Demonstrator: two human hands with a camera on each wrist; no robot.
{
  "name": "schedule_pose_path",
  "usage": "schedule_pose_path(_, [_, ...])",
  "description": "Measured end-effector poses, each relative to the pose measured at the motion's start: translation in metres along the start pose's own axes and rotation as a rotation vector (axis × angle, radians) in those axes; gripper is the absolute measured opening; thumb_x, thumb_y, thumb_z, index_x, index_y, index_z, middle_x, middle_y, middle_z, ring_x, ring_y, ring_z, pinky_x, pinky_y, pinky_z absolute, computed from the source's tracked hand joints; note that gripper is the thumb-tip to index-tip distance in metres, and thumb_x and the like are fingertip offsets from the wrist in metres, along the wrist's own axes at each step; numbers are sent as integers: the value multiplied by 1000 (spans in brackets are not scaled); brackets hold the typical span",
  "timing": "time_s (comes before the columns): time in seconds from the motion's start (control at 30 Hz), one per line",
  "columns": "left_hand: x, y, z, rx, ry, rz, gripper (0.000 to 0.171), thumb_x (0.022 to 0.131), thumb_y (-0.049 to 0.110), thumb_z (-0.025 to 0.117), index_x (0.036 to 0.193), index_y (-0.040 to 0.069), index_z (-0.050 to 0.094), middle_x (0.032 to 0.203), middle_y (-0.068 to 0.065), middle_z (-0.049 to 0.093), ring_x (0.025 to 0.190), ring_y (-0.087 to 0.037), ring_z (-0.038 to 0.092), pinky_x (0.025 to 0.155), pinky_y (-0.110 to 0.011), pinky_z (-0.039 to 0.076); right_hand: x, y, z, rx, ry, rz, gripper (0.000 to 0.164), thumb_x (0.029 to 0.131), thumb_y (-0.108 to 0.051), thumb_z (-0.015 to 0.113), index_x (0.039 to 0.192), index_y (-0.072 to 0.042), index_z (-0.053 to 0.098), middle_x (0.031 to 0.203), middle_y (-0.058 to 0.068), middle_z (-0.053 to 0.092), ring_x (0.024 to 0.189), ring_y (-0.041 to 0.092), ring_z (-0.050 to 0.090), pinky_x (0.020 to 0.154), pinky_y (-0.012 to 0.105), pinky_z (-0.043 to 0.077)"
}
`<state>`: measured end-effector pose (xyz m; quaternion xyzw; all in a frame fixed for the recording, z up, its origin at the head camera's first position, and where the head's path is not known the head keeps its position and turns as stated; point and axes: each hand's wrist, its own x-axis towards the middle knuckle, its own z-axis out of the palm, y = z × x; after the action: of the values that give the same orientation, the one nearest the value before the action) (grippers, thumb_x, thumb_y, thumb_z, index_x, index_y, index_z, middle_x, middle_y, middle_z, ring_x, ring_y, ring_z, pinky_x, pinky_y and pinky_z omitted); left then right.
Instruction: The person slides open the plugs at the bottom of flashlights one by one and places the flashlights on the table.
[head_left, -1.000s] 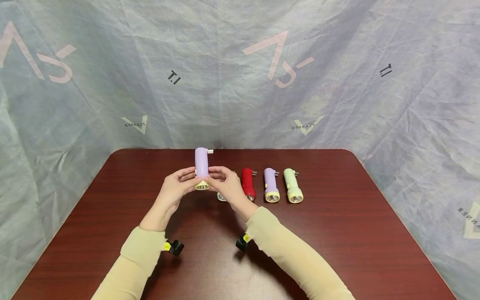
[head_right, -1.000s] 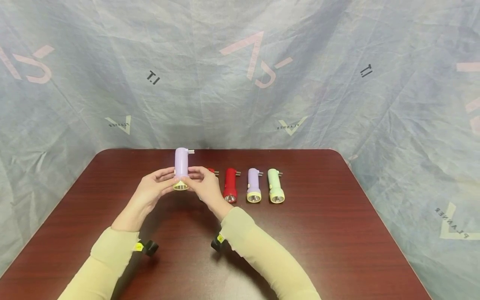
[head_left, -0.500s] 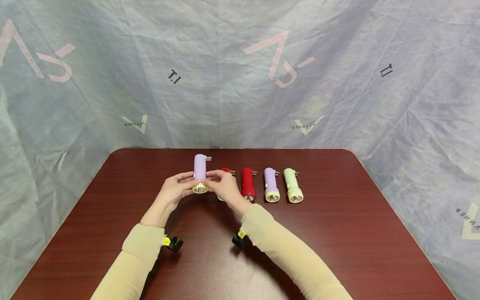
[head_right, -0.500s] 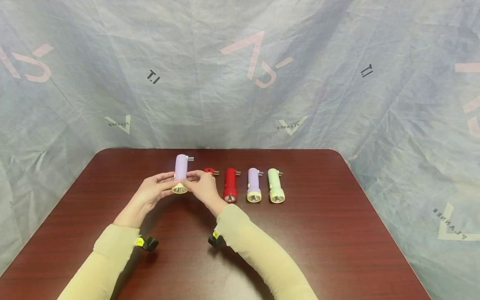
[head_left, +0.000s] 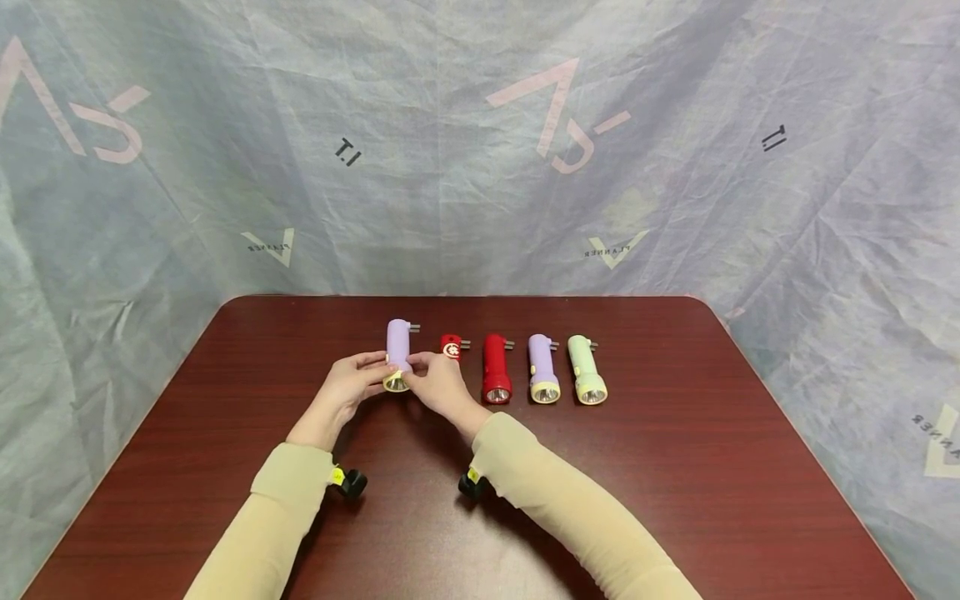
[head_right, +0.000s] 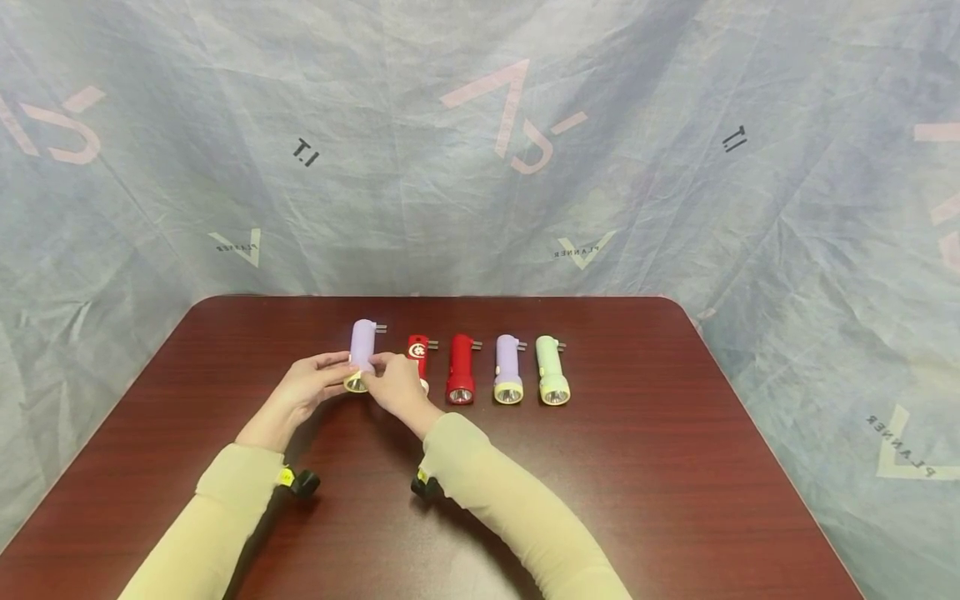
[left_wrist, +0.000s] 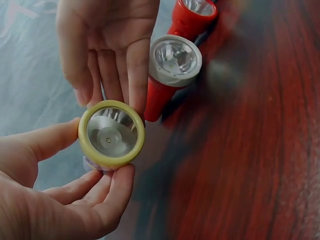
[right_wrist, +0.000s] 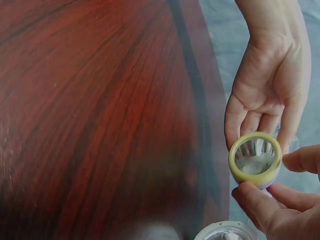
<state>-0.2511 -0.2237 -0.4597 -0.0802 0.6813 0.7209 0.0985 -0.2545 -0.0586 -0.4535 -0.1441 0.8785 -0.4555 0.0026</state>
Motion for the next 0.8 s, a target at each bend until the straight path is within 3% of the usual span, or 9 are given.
schedule_pose_path(0.2, [8,-7,1,58,10,-9,56,91,7,61,139,-9,36,136,-29,44,85,-2,61,76,-21,55,-2,-3,6,-63,-31,34,37,85,-18,61,119,-3,65,109,10,69,90,14,62,76,26,53])
schedule_pose_path(0.43, [11,-11,2,97,14,-17,55,91,8,61,137,-12,37,134,-28,44,82,-3,60,74,-20,55,-6,-4,6,-65,-69,64,43,85,-18,61,124,-1,61,109,14,68,79,13,56,69,23,49])
schedule_pose_path(0.67, [11,-13,4,133,23,-24,52,92,8,60,135,-12,40,132,-29,47,82,-3,60,74,-20,55,-7,-4,7,-68,-97,74,46,84,-19,61,126,1,59,120,14,64,94,16,61,78,28,52])
schedule_pose_path(0.8, [11,-13,5,143,31,-30,52,92,8,60,136,-11,40,131,-29,49,83,-4,60,72,-20,55,-8,-3,7,-67,-109,72,47,84,-19,61,127,2,58,120,15,63,93,17,61,79,28,52])
